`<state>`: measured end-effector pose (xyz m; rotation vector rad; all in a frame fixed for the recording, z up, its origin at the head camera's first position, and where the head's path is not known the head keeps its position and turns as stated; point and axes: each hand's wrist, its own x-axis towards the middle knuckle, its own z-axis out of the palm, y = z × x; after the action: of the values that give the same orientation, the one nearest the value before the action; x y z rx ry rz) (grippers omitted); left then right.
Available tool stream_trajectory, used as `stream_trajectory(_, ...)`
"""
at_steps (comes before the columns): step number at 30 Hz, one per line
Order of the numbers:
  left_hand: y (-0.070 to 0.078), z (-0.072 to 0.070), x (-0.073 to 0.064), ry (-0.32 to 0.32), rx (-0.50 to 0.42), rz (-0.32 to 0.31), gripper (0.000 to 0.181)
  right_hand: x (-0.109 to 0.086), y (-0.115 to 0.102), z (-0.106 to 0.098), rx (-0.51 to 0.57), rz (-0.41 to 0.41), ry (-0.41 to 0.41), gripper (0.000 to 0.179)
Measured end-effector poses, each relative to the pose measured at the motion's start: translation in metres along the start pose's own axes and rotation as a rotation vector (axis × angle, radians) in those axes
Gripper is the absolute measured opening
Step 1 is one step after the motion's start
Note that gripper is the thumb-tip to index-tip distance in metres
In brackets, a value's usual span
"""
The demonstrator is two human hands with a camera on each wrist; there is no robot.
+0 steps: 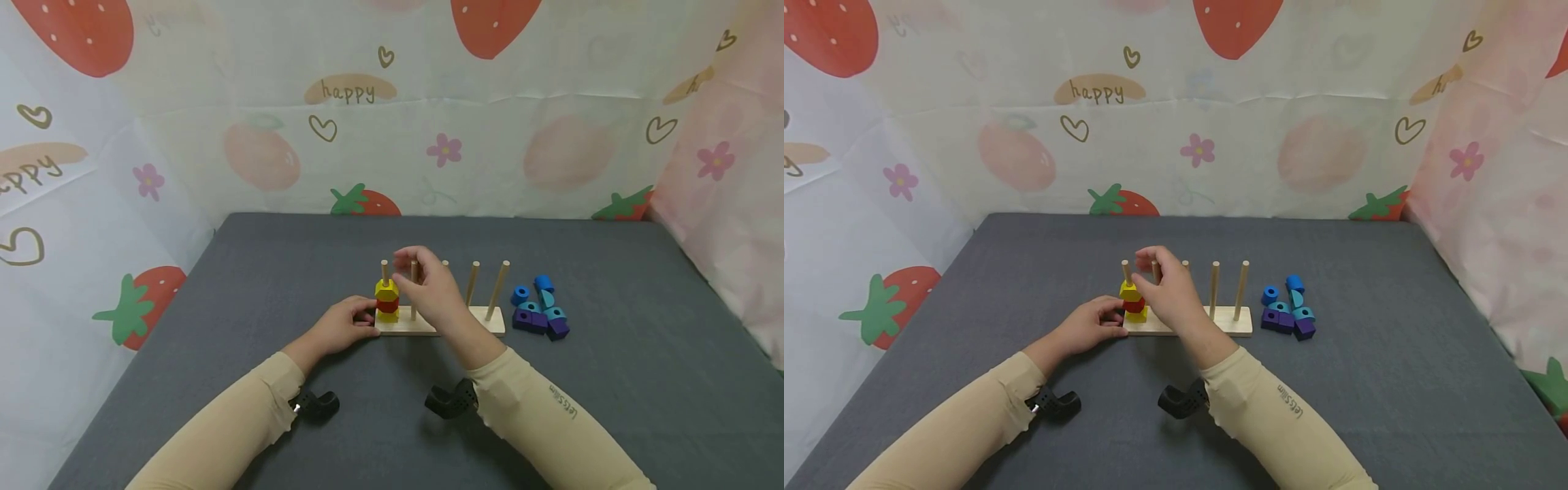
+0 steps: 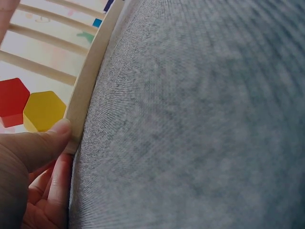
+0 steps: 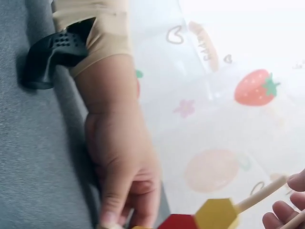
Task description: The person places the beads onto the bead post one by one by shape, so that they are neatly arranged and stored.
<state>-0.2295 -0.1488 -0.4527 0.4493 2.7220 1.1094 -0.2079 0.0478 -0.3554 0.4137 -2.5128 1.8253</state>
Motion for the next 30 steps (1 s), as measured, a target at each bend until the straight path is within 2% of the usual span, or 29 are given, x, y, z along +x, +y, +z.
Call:
stream_trajectory(10, -0.001, 0.000, 0.000, 0.002, -0.021, 0.033, 0.053, -0.004, -0.021, -0.023, 0.024, -0.119, -0.062, 0.027)
stream_trajectory(15, 0.000, 0.000, 0.000, 0.005, -0.007, 0.036, 0.053, -0.009, -0.025, -0.042, -0.016, -0.116, -0.095, 0.023)
stream_trajectory(26, -0.001, 0.000, 0.000, -0.001, 0.004, 0.027, 0.054, -0.022, -0.014, -0.100, -0.065, -0.120, -0.033, 0.023)
stream_trajectory(30, -0.002, 0.000, 0.000, -0.004, 0.007, 0.033, 0.054, -0.030, -0.005, -0.120, -0.112, -0.088, 0.013, 0.023)
